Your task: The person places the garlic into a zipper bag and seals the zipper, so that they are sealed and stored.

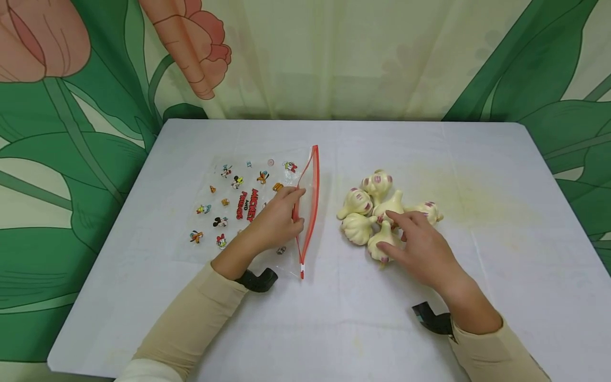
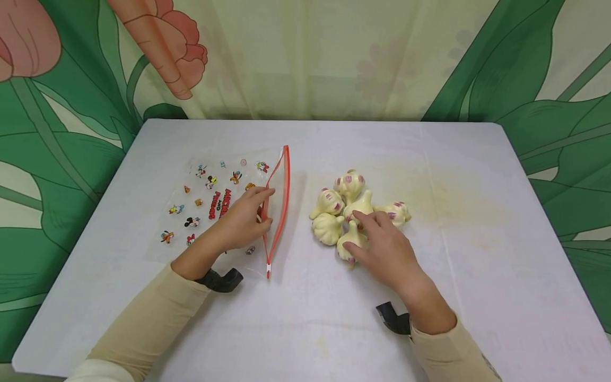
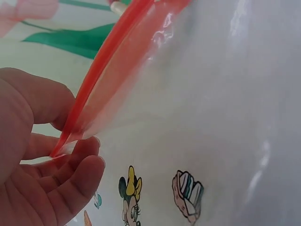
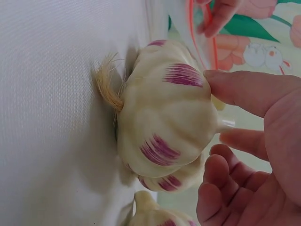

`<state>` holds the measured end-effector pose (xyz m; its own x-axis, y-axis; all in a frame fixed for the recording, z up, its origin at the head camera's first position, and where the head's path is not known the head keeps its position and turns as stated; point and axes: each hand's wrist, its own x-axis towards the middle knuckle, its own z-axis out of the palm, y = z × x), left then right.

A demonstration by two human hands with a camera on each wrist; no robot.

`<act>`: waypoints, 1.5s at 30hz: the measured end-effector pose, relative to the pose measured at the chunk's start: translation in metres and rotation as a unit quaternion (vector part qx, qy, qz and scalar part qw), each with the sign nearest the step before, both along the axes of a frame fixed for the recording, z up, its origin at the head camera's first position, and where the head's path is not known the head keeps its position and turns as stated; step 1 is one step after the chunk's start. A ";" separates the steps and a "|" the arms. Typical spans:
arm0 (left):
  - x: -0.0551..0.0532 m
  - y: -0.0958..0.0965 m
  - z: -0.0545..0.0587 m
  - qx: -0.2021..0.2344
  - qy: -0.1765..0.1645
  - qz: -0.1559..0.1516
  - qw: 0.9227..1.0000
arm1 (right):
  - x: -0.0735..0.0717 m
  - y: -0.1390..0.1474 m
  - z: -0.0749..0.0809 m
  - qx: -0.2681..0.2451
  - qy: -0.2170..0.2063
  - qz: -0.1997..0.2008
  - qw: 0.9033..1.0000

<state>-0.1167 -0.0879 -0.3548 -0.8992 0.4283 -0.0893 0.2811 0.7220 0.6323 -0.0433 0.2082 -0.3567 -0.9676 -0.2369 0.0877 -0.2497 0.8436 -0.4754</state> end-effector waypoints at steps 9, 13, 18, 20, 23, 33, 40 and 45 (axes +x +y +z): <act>0.001 -0.001 0.002 0.009 0.021 -0.005 1.000 | 0.000 0.000 0.000 -0.010 -0.021 0.005 1.000; 0.001 0.000 0.002 0.009 0.020 0.003 1.000 | 0.001 0.002 0.001 -0.018 -0.039 0.010 0.999; 0.001 0.001 0.002 0.011 0.021 0.009 1.000 | 0.003 0.007 0.001 -0.022 -0.049 0.018 0.998; 0.001 0.001 0.002 0.012 0.025 0.012 1.000 | 0.003 0.009 0.002 -0.025 -0.048 0.019 0.998; 0.001 0.001 0.001 0.018 0.034 0.014 0.999 | 0.004 0.012 0.003 -0.031 -0.044 0.019 0.998; 0.004 -0.001 0.003 0.043 0.032 0.001 0.999 | 0.008 0.018 0.010 -0.049 -0.083 -0.011 0.995; 0.005 -0.002 0.004 0.050 0.032 -0.006 0.998 | 0.012 0.022 0.016 -0.061 -0.071 -0.019 0.995; 0.006 -0.004 0.006 0.055 0.028 -0.005 0.998 | 0.015 0.024 0.025 -0.070 -0.035 -0.015 0.997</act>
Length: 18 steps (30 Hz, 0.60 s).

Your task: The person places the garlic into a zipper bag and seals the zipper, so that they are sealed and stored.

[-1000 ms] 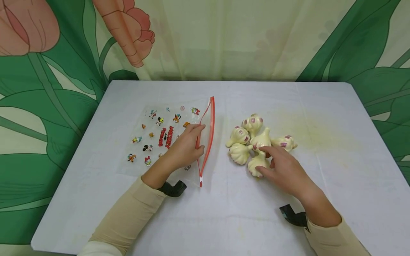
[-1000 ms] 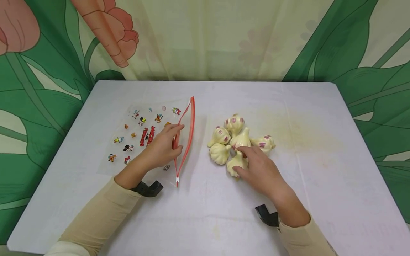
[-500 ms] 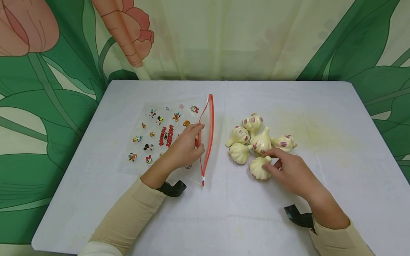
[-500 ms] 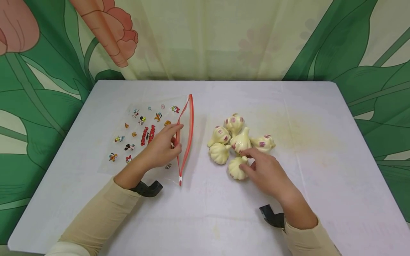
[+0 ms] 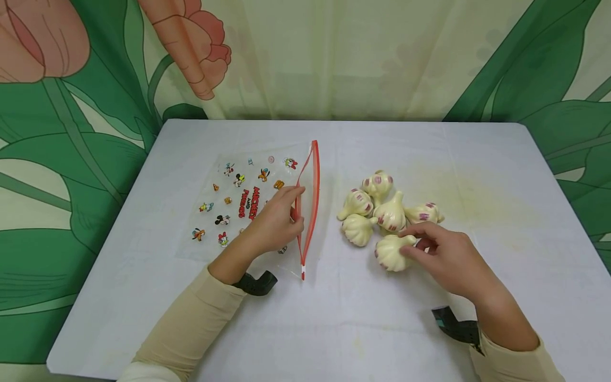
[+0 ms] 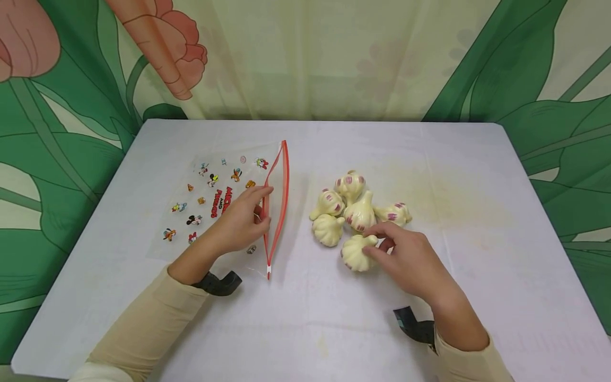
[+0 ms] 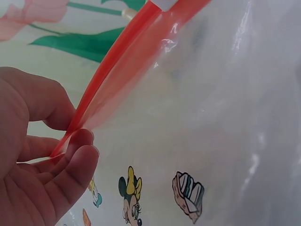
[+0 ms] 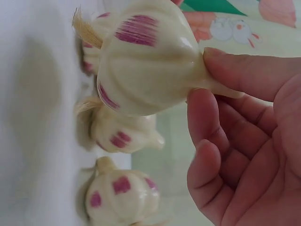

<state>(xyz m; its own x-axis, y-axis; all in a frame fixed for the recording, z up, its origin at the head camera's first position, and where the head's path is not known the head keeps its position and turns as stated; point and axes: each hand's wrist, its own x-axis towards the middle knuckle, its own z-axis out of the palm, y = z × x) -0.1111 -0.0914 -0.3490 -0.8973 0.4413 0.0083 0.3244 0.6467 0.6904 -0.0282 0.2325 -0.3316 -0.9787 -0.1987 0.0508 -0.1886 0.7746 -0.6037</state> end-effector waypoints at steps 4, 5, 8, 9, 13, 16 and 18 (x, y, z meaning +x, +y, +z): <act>0.001 0.000 0.001 0.001 -0.002 0.002 1.000 | 0.001 -0.002 0.006 -0.011 0.046 0.003 0.999; 0.001 0.000 0.002 0.002 -0.002 0.002 1.000 | 0.001 -0.003 0.008 -0.016 0.059 0.004 0.998; 0.002 0.000 0.004 0.004 -0.001 0.003 1.000 | -0.001 -0.008 0.012 -0.040 0.092 0.009 0.995; 0.002 0.001 0.005 0.005 -0.001 0.004 1.000 | -0.002 -0.010 0.014 -0.048 0.099 0.010 0.994; 0.004 0.002 0.007 0.009 0.004 0.005 1.000 | -0.009 -0.018 0.019 -0.071 0.119 0.008 0.990; 0.006 0.002 0.009 0.010 0.011 0.004 1.000 | -0.015 -0.026 0.021 -0.088 0.132 0.010 0.987; 0.006 0.003 0.010 0.011 0.016 0.002 1.000 | -0.020 -0.031 0.022 -0.098 0.140 0.013 0.985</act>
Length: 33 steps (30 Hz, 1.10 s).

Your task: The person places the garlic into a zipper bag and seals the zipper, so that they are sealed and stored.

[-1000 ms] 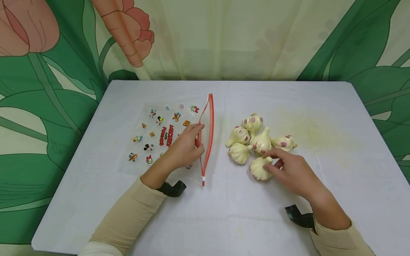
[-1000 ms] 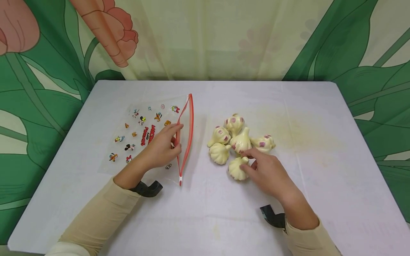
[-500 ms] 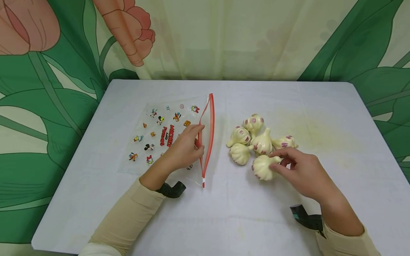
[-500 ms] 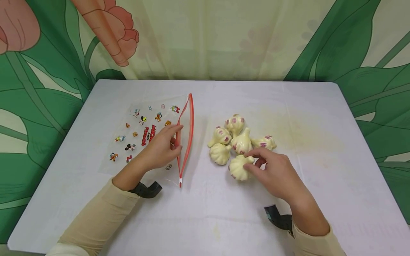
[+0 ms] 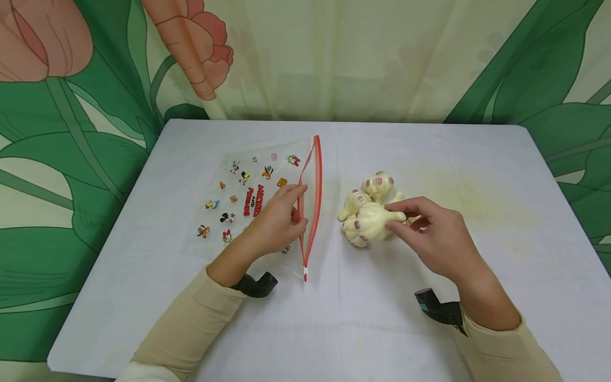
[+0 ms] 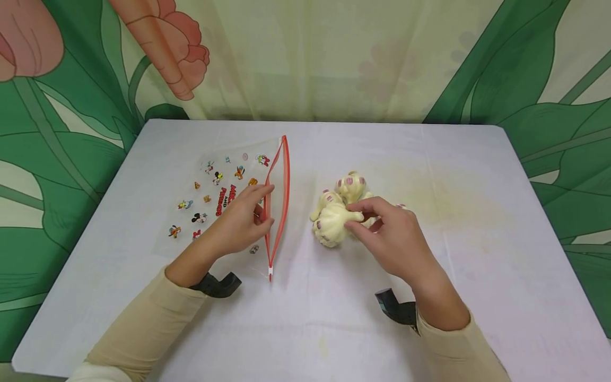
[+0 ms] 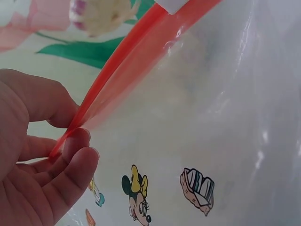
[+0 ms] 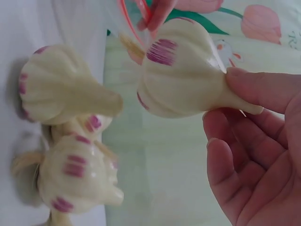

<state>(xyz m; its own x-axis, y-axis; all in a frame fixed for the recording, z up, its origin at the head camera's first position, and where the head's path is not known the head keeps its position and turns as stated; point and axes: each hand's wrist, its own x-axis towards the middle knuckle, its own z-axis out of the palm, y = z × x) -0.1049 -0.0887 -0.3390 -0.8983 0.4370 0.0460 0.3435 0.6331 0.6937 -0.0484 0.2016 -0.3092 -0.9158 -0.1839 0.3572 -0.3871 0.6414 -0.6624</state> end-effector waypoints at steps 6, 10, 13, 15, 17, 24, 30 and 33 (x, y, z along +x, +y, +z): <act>0.002 0.000 0.002 0.006 0.012 -0.005 1.000 | -0.017 -0.016 0.001 -0.041 0.013 0.002 0.999; 0.003 0.000 0.004 0.003 0.015 -0.006 1.000 | -0.026 -0.027 -0.001 -0.065 0.020 0.012 0.998; 0.003 0.000 0.005 0.000 0.015 -0.004 1.000 | -0.031 -0.036 -0.003 -0.081 0.026 0.026 0.996; 0.003 0.001 0.006 -0.002 0.014 -0.005 1.000 | -0.033 -0.042 -0.003 -0.092 0.027 0.035 0.995; 0.004 0.001 0.007 -0.006 0.013 -0.008 1.000 | -0.035 -0.047 -0.004 -0.102 0.023 0.046 0.994; 0.006 0.001 0.011 -0.028 0.026 -0.017 0.999 | -0.041 -0.058 -0.009 -0.109 -0.009 0.061 0.992; 0.010 0.001 0.014 -0.037 0.044 -0.028 0.998 | -0.043 -0.067 -0.010 -0.109 -0.020 0.054 0.992; 0.012 0.000 0.015 -0.035 0.058 -0.029 0.997 | -0.043 -0.070 -0.011 -0.095 -0.022 0.047 0.994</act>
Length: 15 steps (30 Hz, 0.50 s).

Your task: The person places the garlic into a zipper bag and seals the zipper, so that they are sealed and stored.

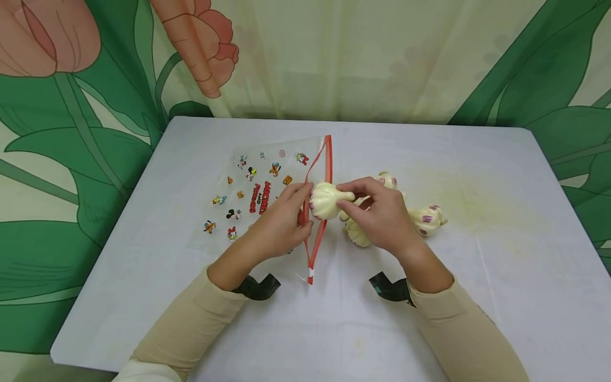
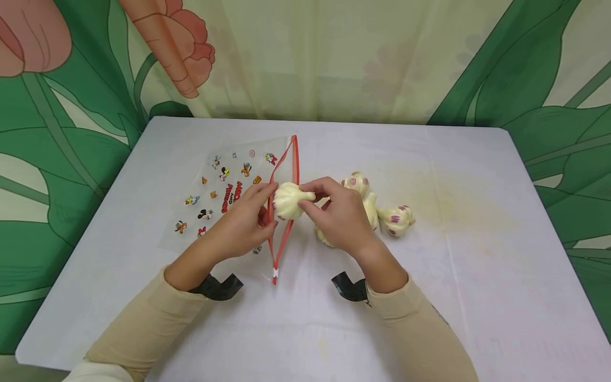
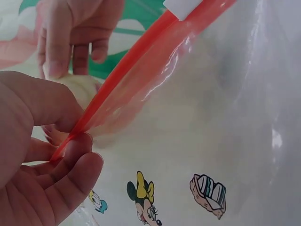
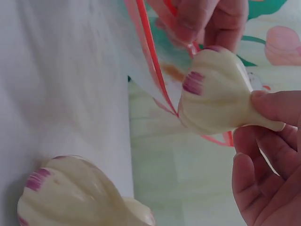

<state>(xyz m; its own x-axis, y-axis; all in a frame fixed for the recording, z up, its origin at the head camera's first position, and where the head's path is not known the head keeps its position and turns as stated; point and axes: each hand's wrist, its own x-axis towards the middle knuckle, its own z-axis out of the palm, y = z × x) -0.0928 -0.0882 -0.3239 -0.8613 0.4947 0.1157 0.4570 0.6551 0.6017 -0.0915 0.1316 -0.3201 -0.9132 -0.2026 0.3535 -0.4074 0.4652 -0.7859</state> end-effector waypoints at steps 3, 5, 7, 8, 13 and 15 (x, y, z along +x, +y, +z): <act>0.001 0.000 0.001 0.004 0.005 0.000 1.000 | -0.001 -0.003 -0.003 0.025 -0.006 -0.013 1.000; 0.002 0.000 0.001 0.006 0.004 0.000 1.000 | -0.002 -0.004 -0.007 0.042 -0.011 -0.021 0.999; 0.003 0.000 0.001 0.008 0.004 0.000 1.000 | -0.002 -0.006 -0.010 0.054 -0.010 -0.024 0.998; 0.004 0.000 0.002 0.008 0.006 0.001 1.000 | -0.002 -0.006 -0.012 0.059 -0.007 -0.024 0.998; 0.005 0.000 0.004 0.011 0.016 0.003 1.000 | -0.005 -0.009 -0.016 0.065 0.021 -0.011 0.998; 0.006 0.000 0.005 0.014 0.020 0.003 1.000 | -0.005 -0.011 -0.017 0.064 0.023 -0.005 0.998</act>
<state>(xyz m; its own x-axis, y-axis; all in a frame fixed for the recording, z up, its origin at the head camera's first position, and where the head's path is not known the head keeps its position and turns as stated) -0.0871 -0.0884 -0.3193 -0.8591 0.4849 0.1639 0.4769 0.6420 0.6004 -0.0969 0.1202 -0.3369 -0.8985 -0.2394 0.3680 -0.4372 0.5641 -0.7005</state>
